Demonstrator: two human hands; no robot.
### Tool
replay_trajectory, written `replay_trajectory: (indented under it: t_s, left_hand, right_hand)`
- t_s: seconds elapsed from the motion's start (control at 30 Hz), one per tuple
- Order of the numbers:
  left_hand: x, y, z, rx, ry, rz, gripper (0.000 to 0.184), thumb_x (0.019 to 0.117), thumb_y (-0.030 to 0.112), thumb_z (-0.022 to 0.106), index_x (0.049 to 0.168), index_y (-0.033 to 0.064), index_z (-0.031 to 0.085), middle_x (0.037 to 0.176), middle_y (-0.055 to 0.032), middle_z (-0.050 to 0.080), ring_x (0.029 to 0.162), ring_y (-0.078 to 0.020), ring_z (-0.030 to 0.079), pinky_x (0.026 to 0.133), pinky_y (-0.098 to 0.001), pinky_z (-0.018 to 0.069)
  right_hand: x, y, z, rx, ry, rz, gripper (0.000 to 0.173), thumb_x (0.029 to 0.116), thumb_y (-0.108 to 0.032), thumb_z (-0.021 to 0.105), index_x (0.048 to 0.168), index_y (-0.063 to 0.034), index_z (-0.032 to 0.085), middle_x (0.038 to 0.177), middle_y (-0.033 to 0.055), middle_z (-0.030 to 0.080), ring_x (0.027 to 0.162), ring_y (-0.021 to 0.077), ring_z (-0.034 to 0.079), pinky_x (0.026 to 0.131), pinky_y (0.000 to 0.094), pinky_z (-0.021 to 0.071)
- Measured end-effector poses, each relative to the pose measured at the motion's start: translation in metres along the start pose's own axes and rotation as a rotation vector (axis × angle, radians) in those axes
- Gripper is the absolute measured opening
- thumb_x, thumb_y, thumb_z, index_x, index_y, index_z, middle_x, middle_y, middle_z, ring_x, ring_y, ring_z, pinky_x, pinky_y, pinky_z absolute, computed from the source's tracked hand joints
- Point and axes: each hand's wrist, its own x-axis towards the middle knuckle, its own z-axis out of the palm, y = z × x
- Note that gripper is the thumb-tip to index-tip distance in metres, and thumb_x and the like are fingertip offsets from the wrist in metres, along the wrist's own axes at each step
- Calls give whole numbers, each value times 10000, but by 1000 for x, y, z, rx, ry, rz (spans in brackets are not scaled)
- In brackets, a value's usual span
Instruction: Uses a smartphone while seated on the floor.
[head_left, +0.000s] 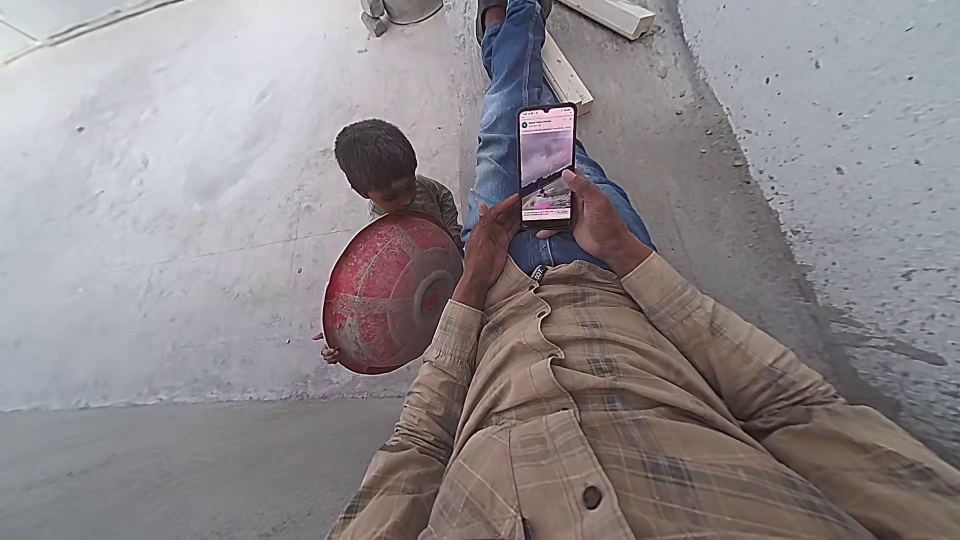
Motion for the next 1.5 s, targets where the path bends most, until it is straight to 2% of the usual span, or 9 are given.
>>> replay_trajectory:
  t_s: [0.17,0.27,0.4,0.7,1.0,1.2,1.33,1.43,1.5]
  left_hand:
    - [1,-1,-1,-9,-6,7,700,1077,536,128,1377,73,560,1332,-73,643,1224,-159,620,1079,-347,478]
    - [1,0,-1,-14,-9,2,713,1075,540,127,1382,66,562,1333,-79,642,1223,-159,619,1079,-342,475]
    - [2,-1,-1,-20,-26,26,707,1077,530,122,1363,66,573,1306,-77,658,1202,-156,631,1070,-333,481]
    - [1,0,-1,14,-7,1,731,1072,550,130,1399,43,543,1349,-91,632,1232,-163,613,1089,-345,468]
    - [1,-1,-1,-6,4,14,692,1075,548,175,1354,56,573,1327,-83,642,1211,-161,624,1078,-342,475]
    - [1,-1,0,-15,6,11,693,1082,527,149,1358,55,576,1326,-86,645,1207,-160,627,1074,-339,477]
    - [1,-2,-2,-9,-9,26,678,1087,518,165,1361,48,568,1346,-95,631,1232,-169,612,1088,-344,468]
    - [1,-2,-2,-10,-6,20,677,1080,536,190,1350,53,579,1341,-89,635,1226,-168,616,1084,-345,472]
    - [1,-1,-2,-4,0,16,679,1081,536,184,1360,53,572,1343,-86,634,1226,-164,614,1084,-346,472]
  right_hand:
    - [-1,0,0,-7,-39,-27,327,1046,-232,380,1340,-143,493,1125,88,697,924,228,735,625,410,640]
    - [-9,1,0,-59,-36,-37,346,1072,-285,391,1390,-204,503,1185,53,695,946,189,728,631,378,635]
    - [-9,1,0,-40,-46,-34,347,1051,-211,387,1377,-194,504,1186,57,695,932,187,733,624,376,637]
    - [-8,3,-1,-30,-48,-28,397,990,-101,407,1370,-178,492,1184,68,685,936,198,728,627,391,635]
    - [-6,2,-1,-32,-55,-39,391,974,-61,385,1337,-148,501,1163,74,688,926,197,732,625,386,639]
    - [-5,3,-2,-28,-60,-49,390,964,-64,402,1334,-147,497,1156,73,688,924,194,731,623,387,639]
    - [0,4,-4,8,-74,-50,386,952,-53,415,1328,-113,486,1144,104,682,930,236,730,628,425,640]
    - [-6,3,-2,-30,-64,-39,400,961,-76,418,1343,-164,495,1170,70,684,937,202,727,626,394,637]
    - [-2,3,-3,-10,-73,-49,392,944,-64,420,1325,-132,482,1146,91,689,928,226,733,622,407,640]
